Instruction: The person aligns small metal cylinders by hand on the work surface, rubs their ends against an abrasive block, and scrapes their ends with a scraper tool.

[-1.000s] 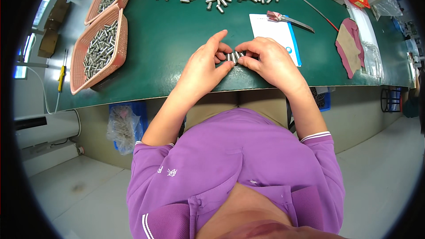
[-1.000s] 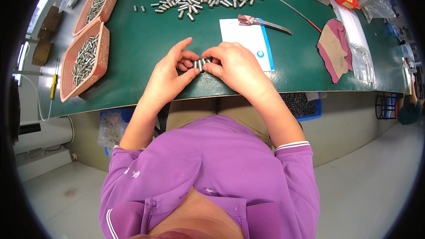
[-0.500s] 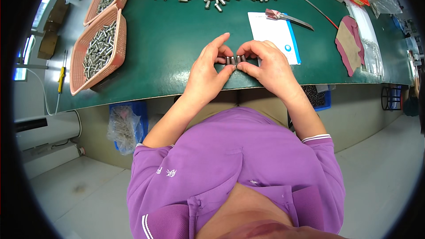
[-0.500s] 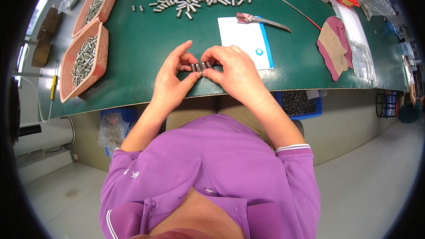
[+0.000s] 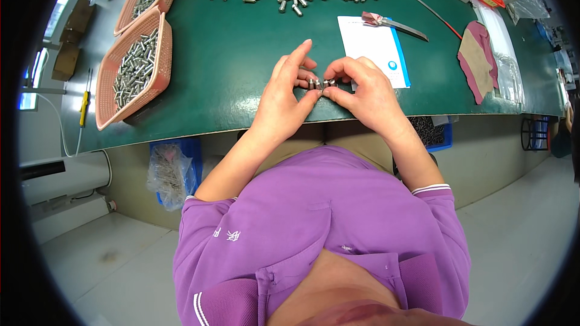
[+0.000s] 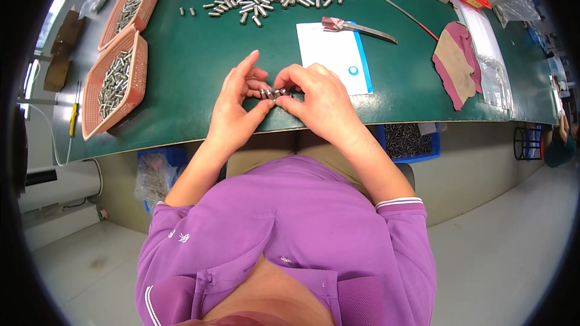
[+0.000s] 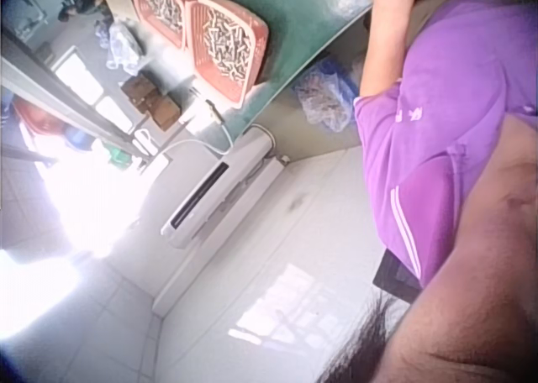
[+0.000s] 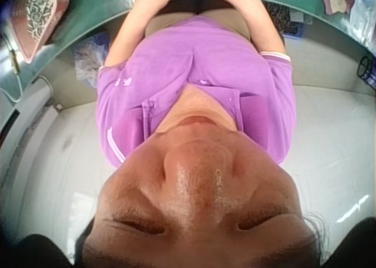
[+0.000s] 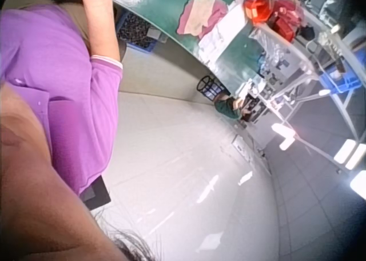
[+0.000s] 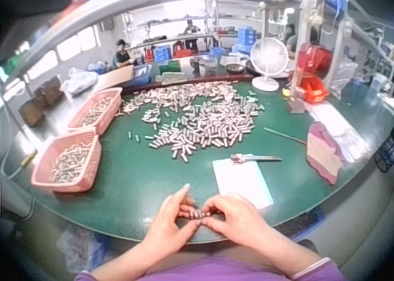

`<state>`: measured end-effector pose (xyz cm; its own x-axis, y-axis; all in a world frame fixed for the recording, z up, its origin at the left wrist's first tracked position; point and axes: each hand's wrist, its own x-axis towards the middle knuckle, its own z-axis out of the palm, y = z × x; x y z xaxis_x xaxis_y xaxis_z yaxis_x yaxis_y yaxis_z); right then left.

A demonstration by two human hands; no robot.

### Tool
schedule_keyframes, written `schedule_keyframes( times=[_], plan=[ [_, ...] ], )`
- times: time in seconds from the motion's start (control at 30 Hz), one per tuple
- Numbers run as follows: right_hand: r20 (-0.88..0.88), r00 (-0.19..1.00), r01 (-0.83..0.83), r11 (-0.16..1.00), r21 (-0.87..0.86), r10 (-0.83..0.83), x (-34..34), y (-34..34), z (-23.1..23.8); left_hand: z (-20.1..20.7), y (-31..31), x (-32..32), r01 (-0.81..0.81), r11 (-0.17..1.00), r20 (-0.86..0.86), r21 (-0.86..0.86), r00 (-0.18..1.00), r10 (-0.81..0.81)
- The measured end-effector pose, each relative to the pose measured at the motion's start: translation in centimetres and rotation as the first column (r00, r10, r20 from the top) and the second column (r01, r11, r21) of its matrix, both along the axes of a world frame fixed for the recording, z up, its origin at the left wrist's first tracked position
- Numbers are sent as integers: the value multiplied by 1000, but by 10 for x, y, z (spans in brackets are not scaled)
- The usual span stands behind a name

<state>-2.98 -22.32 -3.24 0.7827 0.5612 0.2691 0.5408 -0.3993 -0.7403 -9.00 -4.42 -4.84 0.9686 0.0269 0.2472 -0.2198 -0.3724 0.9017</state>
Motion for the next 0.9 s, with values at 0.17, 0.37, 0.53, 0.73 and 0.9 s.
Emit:
schedule_keyframes(
  times=[0.17,0.37,0.53,0.73,0.9],
  plan=[
    [-12,999,-32,997,66,33,-1,0,-3,0,-1,-2,25,991,114,133,993,-40],
    [6,999,-44,993,106,43,0,-1,-11,-3,-2,-5,11,981,173,193,984,-45],
    [66,995,-79,994,73,74,1,1,-7,1,1,-6,-1,956,156,293,987,-46],
    [15,996,82,952,293,-91,6,-15,-2,22,9,1,-11,854,239,521,962,-133],
    [-44,988,151,919,363,-145,8,-22,-10,29,7,16,14,702,281,712,911,-303]
  ],
)
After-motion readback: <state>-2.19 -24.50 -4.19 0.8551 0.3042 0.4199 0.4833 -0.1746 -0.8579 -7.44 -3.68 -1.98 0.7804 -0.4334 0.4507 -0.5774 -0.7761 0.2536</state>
